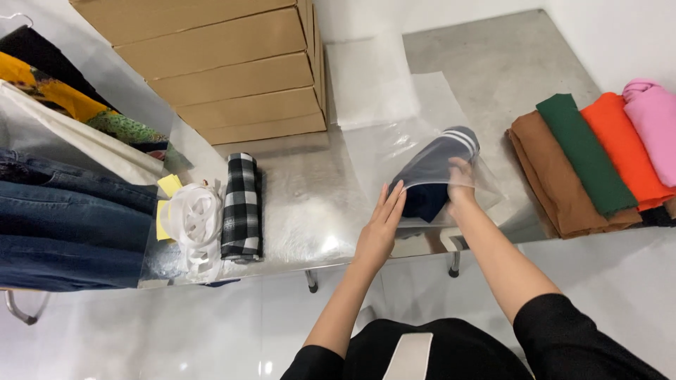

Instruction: The person places a folded navy blue garment into a clear plastic bag on a metal table. They then place the bagged item into a cardboard box, close the box, and secure it by wrapping a white ribbon around it.

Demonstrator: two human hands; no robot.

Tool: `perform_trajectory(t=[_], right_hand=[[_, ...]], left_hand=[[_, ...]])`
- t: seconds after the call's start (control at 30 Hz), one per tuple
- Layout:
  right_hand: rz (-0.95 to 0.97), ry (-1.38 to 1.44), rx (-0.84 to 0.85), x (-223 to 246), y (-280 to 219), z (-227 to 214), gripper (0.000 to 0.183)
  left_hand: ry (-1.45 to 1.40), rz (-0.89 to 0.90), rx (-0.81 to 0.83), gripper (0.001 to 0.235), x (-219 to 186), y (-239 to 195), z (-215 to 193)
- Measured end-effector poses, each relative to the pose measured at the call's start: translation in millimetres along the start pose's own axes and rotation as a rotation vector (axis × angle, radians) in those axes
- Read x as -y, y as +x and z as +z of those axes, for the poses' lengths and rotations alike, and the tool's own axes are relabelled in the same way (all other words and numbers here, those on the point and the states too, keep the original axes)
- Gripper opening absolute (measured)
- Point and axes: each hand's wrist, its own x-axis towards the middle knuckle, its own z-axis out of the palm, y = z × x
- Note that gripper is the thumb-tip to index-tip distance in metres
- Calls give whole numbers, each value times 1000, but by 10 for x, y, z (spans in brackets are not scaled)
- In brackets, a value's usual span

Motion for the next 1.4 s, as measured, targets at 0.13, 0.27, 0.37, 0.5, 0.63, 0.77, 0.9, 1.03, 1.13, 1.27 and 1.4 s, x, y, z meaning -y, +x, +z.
perform_trajectory(t=[0.13,0.27,0.37,0.5,0.63,0.77,0.9,1.03,1.13,1.27,1.4], right_hand=[[-33,11,-114,-285,315,309,31],[-81,48,-206,-820,765,723,30],[60,76,-12,-161,30,589,36],[254,-65,460,657,-760,571,56],[51,-295,491,666,-922,149,70],[-512,-988,306,353,-795,-457,67],[-701,-1014,258,275,-1007,-882,79],[-640,-1038,251,257,-1181,-1013,88],[-553,-1032,219,200,-1310,-1106,92],[-442,-959,214,133,-1665,-1357,95],[-515,-1081,252,173,-1945,-1495,85]], left_hand=[[-25,20,-5,91,-174,-25,-128],[-24,110,33,82,-152,-227,20],[-114,120,99,101,-128,-354,19],[-402,-72,-42,70,91,-785,112],[-493,-589,-281,54,392,-815,291],[-588,-956,-111,84,674,-757,640],[-867,-1218,-69,51,681,-681,1075],[-875,-1273,-138,34,602,-674,1249],[-883,-1251,-147,34,572,-798,1146],[-929,-1210,6,36,613,-994,921],[-989,-1202,129,54,615,-1008,735]])
